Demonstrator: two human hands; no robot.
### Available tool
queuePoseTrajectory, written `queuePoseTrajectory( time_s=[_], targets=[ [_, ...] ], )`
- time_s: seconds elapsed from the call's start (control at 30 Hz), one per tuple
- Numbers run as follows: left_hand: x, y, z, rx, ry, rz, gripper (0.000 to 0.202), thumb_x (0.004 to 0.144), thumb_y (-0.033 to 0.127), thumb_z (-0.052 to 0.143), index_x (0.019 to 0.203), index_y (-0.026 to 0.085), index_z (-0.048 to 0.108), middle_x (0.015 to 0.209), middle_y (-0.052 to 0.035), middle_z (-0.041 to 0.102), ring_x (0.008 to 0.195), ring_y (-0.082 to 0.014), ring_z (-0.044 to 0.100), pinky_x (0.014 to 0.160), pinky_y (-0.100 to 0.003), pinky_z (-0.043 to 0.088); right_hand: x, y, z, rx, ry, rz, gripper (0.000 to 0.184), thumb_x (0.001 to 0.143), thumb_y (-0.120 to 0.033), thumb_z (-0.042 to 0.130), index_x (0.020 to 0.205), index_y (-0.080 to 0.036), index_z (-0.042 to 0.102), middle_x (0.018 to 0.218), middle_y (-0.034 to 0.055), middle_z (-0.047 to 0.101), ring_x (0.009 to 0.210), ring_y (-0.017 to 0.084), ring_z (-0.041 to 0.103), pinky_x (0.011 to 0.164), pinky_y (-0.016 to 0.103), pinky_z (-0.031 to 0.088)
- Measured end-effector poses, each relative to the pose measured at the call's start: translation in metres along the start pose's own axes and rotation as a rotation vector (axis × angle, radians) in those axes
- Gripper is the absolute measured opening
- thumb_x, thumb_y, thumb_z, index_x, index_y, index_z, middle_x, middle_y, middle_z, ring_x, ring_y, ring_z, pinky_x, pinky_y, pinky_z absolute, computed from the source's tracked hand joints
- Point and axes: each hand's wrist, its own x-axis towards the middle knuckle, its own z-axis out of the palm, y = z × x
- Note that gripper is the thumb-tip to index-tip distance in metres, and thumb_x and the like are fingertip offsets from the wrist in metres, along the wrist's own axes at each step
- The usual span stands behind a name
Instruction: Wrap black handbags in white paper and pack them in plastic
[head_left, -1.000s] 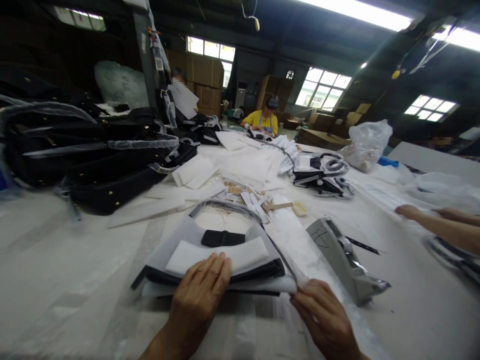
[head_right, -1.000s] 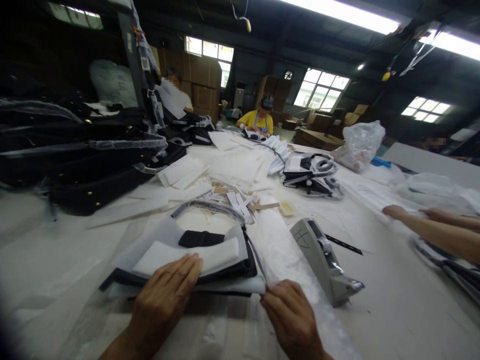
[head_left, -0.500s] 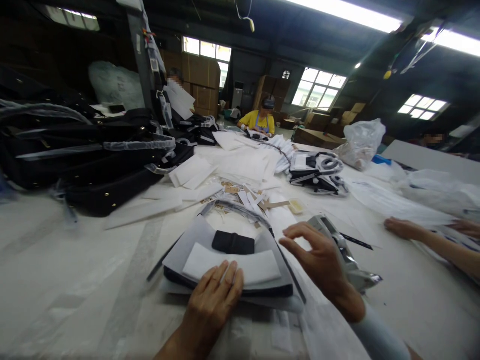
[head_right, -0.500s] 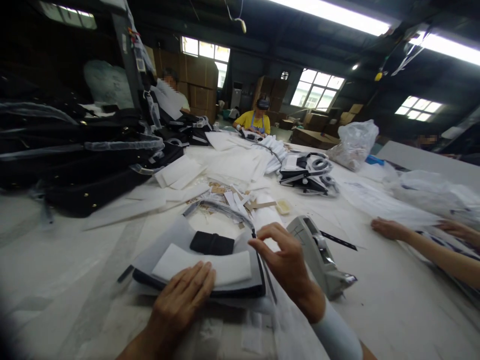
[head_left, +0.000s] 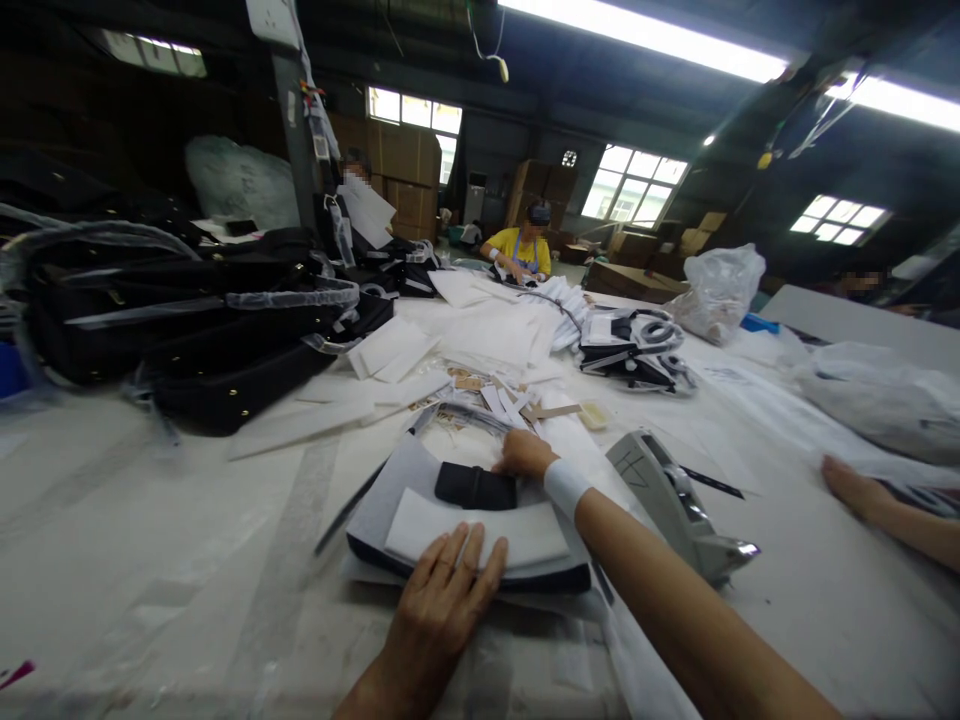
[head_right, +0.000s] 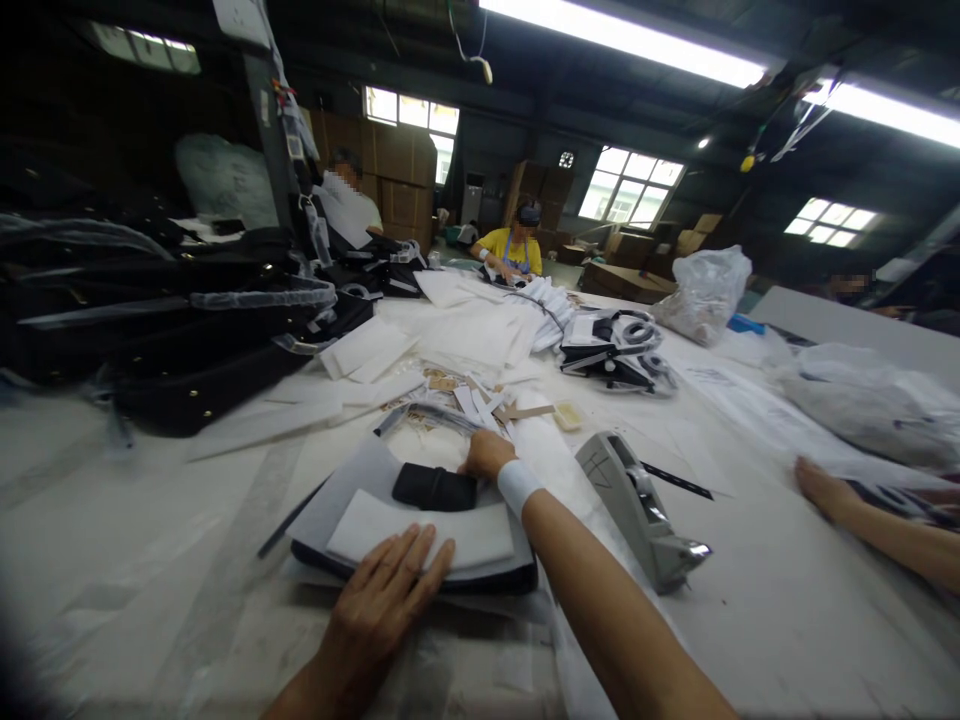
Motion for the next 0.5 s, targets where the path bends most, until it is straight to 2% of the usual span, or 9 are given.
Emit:
queuePoseTrajectory(
  time_s=[0.13,0.23,0.3,0.4,0.5],
  targets=[
    [0.002,-0.001,-0.007,0.000,-0.054,0.013,0.043,0.102,0.019,0.034,0.138,0.032,0.054,0.125,-0.0052,0.068,0.120,-0.0215,0.060,0.106,-0.036,0.040,-0.001,0.006,0.004,0.210,0.014,-0.016,0.015,0.062,-0.023,0.080,0.067,-0.017,0.067,0.072,0.0037,0.069,0.077,0.022,0.065,0.063,0.026,0.045],
    [0.001,-0.002,-0.006,0.015,-0.074,0.023,0.042,0.102,0.020,0.035,0.138,0.032,0.053,0.126,-0.0056,0.068,0.121,-0.0217,0.059,0.105,-0.037,0.041,-0.008,0.014,0.001,0.404,0.095,-0.081,0.011,0.068,-0.022,0.071,0.068,-0.017,0.062,0.065,-0.0010,0.061,0.072,0.017,0.060,0.062,0.024,0.042],
    [0.001,-0.001,-0.003,0.011,-0.052,0.009,0.041,0.102,0.021,0.035,0.137,0.033,0.054,0.125,-0.0054,0.068,0.120,-0.0218,0.059,0.104,-0.037,0.040,-0.016,0.020,-0.005,0.542,0.140,-0.132,0.008,0.074,-0.023,0.065,0.075,-0.017,0.061,0.067,-0.0017,0.060,0.071,0.016,0.059,0.061,0.024,0.042],
    [0.004,-0.001,0.000,0.012,-0.066,-0.009,0.041,0.103,0.022,0.034,0.135,0.033,0.057,0.125,-0.0053,0.068,0.120,-0.0218,0.060,0.102,-0.037,0.041,-0.032,0.027,-0.017,0.718,0.159,-0.210,0.015,0.080,-0.031,0.059,0.086,-0.017,0.059,0.077,0.0000,0.064,0.073,0.016,0.062,0.064,0.025,0.047],
    [0.008,0.000,0.002,0.025,-0.089,-0.010,0.040,0.103,0.022,0.033,0.133,0.032,0.058,0.128,-0.0049,0.066,0.120,-0.0222,0.059,0.101,-0.037,0.042,-0.051,0.031,-0.023,0.908,0.158,-0.292,0.027,0.075,-0.037,0.070,0.091,-0.017,0.058,0.084,0.0020,0.066,0.075,0.016,0.064,0.069,0.028,0.051]
  ],
)
